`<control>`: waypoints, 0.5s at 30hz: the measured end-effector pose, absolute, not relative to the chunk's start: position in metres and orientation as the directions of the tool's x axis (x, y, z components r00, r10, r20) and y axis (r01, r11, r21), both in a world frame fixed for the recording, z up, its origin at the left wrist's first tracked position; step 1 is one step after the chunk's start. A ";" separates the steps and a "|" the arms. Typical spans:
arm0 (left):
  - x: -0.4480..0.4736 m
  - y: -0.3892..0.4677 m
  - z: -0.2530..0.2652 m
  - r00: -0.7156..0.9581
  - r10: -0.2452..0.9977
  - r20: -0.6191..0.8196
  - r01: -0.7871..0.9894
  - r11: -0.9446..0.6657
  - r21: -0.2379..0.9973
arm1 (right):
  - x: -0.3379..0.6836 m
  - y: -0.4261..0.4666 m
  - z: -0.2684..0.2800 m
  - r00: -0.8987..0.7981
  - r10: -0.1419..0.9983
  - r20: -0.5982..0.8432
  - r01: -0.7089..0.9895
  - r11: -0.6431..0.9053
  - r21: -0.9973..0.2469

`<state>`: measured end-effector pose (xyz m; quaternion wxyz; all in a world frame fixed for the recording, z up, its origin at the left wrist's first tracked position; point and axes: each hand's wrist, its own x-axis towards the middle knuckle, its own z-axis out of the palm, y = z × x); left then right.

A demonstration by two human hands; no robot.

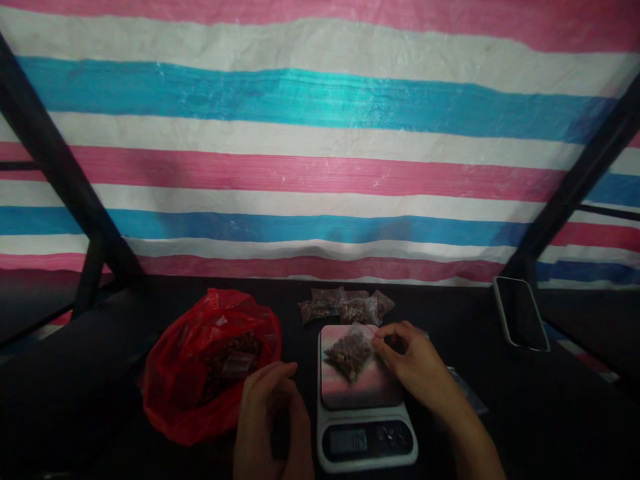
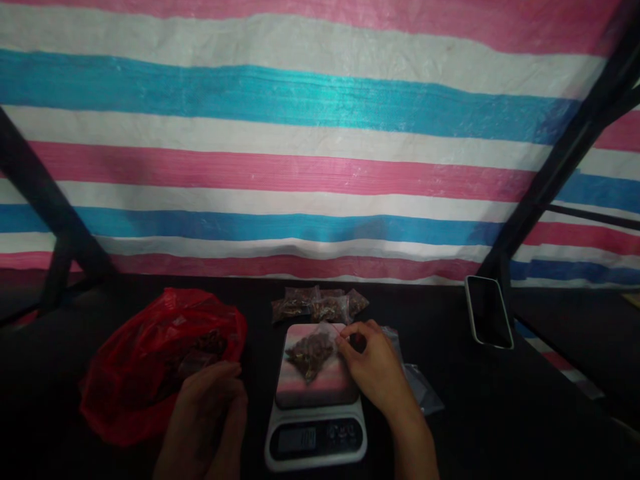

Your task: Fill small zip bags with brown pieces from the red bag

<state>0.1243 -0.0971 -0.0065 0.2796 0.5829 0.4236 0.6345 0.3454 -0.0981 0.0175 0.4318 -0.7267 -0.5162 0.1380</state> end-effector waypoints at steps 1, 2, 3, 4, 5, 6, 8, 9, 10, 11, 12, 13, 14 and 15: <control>0.124 -0.096 -0.008 -0.156 0.839 0.522 0.168 -0.498 0.851 | 0.344 -0.098 0.020 0.422 0.873 0.246 0.627 -0.086 -0.774; 0.123 -0.094 -0.009 -0.148 0.829 0.539 0.199 -0.509 0.837 | 0.342 -0.099 0.023 0.413 0.876 0.248 0.617 -0.069 -0.784; 0.122 -0.093 -0.010 -0.144 0.822 0.551 0.229 -0.514 0.827 | 0.340 -0.100 0.028 0.405 0.880 0.249 0.596 -0.048 -0.801; 0.121 -0.091 -0.010 -0.143 0.821 0.552 0.256 -0.508 0.822 | 0.337 -0.100 0.033 0.394 0.885 0.246 0.563 -0.021 -0.826; 0.120 -0.090 -0.011 -0.133 0.829 0.543 0.274 -0.496 0.824 | 0.332 -0.101 0.040 0.381 0.893 0.239 0.518 0.008 -0.855; 0.120 -0.090 -0.011 -0.111 0.846 0.522 0.280 -0.477 0.833 | 0.327 -0.101 0.047 0.365 0.902 0.229 0.467 0.036 -0.884; 0.121 -0.091 -0.011 -0.067 0.899 0.433 0.238 -0.408 0.882 | 0.314 -0.099 0.060 0.336 0.917 0.214 0.378 0.077 -0.922; 0.123 -0.092 -0.010 -0.048 0.927 0.373 0.184 -0.359 0.915 | 0.306 -0.097 0.066 0.326 0.921 0.212 0.348 0.091 -0.933; 0.125 -0.094 -0.010 -0.080 0.953 0.291 0.103 -0.282 0.954 | 0.298 -0.093 0.070 0.321 0.923 0.212 0.327 0.102 -0.940; 0.128 -0.096 -0.009 -0.099 0.974 0.202 -0.010 -0.204 0.979 | 0.288 -0.089 0.073 0.318 0.924 0.212 0.314 0.109 -0.943; 0.131 -0.097 -0.008 -0.107 0.985 0.133 -0.133 -0.146 0.980 | 0.277 -0.083 0.075 0.312 0.926 0.214 0.308 0.115 -0.944; 0.133 -0.098 -0.008 -0.121 0.990 0.069 -0.237 -0.096 0.967 | 0.266 -0.077 0.076 0.309 0.925 0.222 0.308 0.123 -0.943; 0.133 -0.098 -0.008 -0.131 0.991 0.007 -0.331 -0.050 0.942 | 0.254 -0.070 0.075 0.303 0.924 0.233 0.315 0.134 -0.940; 0.133 -0.097 -0.009 -0.145 0.989 -0.042 -0.414 -0.022 0.910 | 0.242 -0.063 0.074 0.297 0.923 0.246 0.329 0.143 -0.933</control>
